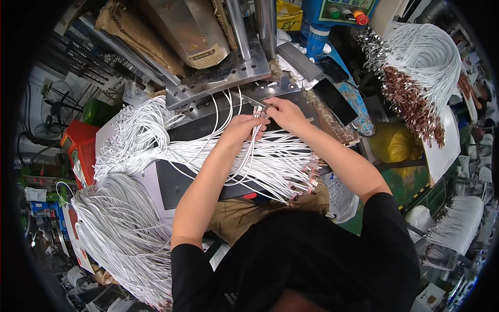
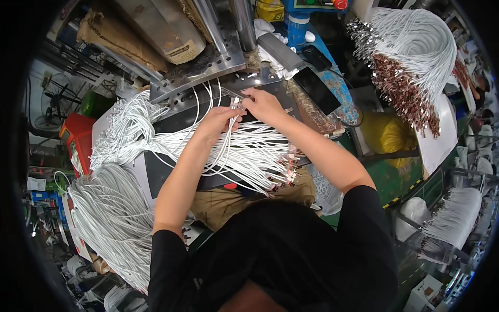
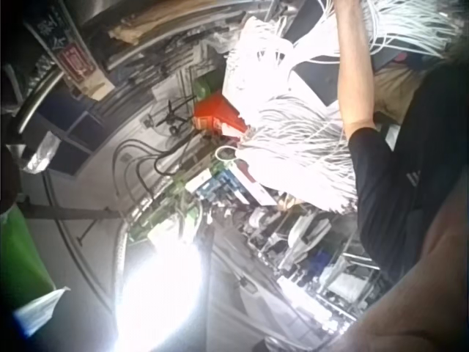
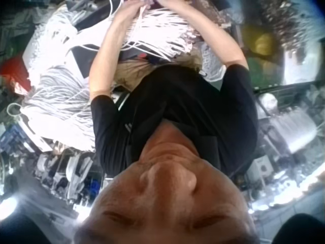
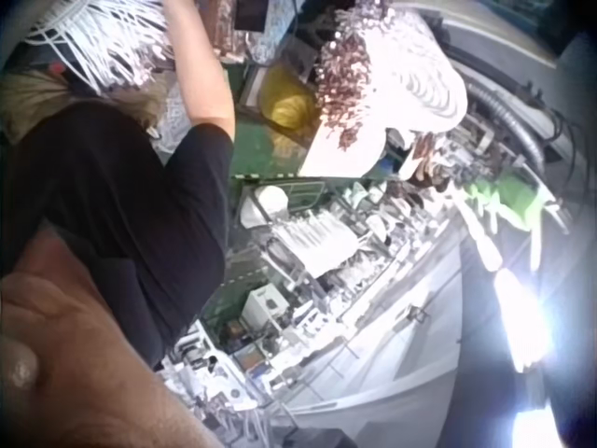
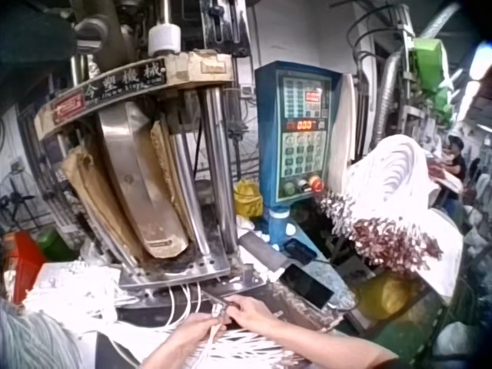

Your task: Arranging bunches of white electrical wires and feeding them into a crimping machine at a manufacturing station.

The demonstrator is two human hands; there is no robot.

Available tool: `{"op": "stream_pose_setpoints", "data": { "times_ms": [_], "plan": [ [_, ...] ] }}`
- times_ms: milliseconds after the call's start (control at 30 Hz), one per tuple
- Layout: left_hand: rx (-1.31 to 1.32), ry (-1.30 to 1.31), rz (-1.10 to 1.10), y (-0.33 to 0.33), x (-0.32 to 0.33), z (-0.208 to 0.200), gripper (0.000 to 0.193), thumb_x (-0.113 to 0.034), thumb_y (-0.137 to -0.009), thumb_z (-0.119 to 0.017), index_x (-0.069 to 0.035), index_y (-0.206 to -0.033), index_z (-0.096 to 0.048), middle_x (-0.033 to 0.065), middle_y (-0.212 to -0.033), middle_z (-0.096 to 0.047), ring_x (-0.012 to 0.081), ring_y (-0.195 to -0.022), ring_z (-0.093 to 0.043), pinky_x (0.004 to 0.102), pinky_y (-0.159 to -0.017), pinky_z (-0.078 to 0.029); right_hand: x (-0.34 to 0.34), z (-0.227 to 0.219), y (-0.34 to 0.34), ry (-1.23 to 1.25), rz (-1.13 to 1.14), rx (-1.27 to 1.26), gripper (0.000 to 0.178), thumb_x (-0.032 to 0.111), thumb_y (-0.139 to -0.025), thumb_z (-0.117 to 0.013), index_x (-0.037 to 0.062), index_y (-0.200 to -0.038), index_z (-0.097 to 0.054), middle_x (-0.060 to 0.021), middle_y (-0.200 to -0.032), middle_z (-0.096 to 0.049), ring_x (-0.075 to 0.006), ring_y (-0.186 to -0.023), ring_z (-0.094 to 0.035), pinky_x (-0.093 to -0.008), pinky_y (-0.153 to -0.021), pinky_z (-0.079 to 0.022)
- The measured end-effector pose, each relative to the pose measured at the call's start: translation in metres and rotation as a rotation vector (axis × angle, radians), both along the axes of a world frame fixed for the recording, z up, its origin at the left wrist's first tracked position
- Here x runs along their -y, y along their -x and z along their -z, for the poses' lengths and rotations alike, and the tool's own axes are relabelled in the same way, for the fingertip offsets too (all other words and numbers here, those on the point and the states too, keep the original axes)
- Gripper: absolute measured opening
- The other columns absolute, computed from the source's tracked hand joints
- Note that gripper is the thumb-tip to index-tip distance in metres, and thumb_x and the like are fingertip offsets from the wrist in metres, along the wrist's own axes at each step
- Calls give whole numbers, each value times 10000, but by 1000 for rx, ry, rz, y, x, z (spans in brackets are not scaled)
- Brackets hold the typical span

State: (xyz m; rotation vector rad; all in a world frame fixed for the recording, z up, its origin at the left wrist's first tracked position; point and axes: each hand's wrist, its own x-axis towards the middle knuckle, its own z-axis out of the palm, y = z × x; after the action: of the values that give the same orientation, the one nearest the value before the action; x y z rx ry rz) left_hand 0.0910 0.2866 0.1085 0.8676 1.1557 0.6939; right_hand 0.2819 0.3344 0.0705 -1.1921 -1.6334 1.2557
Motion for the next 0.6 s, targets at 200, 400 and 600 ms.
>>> {"op": "stream_pose_setpoints", "data": {
  "times_ms": [200, 400, 600],
  "plan": [
    [-3, 9, 30, 12, -4, -1, 215, -208, -947, -655, -21, -1014, -737, -39, -755, -621, 86, -620, -554, 223, -577, -432, -11, -6, -16, 207, -57, -71, 371, 204, -842, -679, 1, -1152, -685, -80, -821, -704, -124, -694, -642, -288, -672, -492],
    [28, 49, 91, 7, -3, -7, 220, -222, -943, -666, -25, -1009, -739, -46, -740, -602, 80, -624, -551, 215, -580, -429, -8, -6, -17, 106, -222, 23, 325, 134, -866, -695, -10, -1156, -672, -60, -910, -717, -100, -782, -641, -250, -703, -489],
    [-13, 37, -54, 17, -4, -9, 230, -240, -931, -695, -26, -996, -746, -34, -754, -602, 77, -613, -543, 200, -581, -427, -8, -19, -27, 246, -192, -80, 383, 251, -840, -791, -13, -1101, -697, -61, -861, -724, -106, -765, -652, -260, -685, -490]
  ]
}}
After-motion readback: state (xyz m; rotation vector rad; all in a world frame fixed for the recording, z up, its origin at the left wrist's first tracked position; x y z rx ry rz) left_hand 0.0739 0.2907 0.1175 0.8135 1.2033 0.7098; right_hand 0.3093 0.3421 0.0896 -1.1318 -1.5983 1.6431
